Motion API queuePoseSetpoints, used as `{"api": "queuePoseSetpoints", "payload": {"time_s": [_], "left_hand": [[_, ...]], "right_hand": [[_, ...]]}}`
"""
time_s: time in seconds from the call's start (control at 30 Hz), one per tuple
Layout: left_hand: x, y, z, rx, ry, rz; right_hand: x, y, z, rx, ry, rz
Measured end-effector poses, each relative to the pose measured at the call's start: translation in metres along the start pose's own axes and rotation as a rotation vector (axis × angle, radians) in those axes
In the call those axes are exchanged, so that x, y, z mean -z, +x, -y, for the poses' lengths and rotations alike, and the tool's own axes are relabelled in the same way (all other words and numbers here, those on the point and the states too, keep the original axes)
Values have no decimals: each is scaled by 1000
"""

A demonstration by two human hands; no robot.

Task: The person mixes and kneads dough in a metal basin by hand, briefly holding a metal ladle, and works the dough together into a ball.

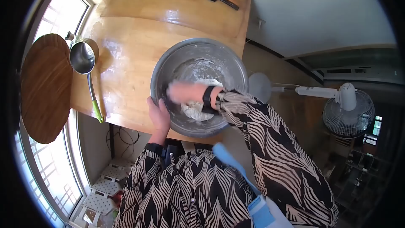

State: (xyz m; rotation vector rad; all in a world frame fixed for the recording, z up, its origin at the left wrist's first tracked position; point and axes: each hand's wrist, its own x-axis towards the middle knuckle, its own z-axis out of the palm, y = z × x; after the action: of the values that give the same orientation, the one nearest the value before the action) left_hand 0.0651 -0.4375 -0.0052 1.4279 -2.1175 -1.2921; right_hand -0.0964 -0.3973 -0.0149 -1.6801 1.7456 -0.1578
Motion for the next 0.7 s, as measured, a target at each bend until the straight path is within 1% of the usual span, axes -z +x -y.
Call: {"api": "queuePoseSetpoints", "payload": {"time_s": [0.03,0.07,0.1,0.13,0.17,0.23,0.3,0.4,0.43,0.5,0.53,0.6,0.63,0.7], "left_hand": [[1,1,-1,17,28,22],[0,2,-3,-18,10,-18],[0,1,-4,-46,-1,-49],[0,-3,-3,-72,-13,-75],[0,-5,0,-45,-61,-56],[-2,-2,0,-11,-179,-29],[-5,2,3,-40,-182,-6],[-5,1,-4,-37,-178,22],[-3,0,-6,-34,-168,42],[-5,-1,-6,-50,-134,15],[-7,-2,-8,-57,-125,-3],[-4,4,-14,-26,-42,70],[-1,5,-16,-12,4,106],[-5,6,-8,-41,-75,104]], "right_hand": [[15,10,-14,-12,-129,-139],[17,22,-43,-191,-11,-158],[21,17,-80,-261,5,-155],[8,-3,-113,-193,205,-398],[-5,-30,-138,-127,395,-642],[-20,-99,-130,-593,251,-490],[-52,-139,-124,-634,77,-230],[-30,-144,-82,-1213,1193,-177],[-29,-136,-77,-1153,1013,-151],[-34,-122,-69,-1040,668,-106],[-38,-119,-64,-1009,759,-136],[-50,-111,-51,-930,942,-187],[-51,-107,-50,-935,949,-168],[-43,-93,-60,-938,960,-141]]}}
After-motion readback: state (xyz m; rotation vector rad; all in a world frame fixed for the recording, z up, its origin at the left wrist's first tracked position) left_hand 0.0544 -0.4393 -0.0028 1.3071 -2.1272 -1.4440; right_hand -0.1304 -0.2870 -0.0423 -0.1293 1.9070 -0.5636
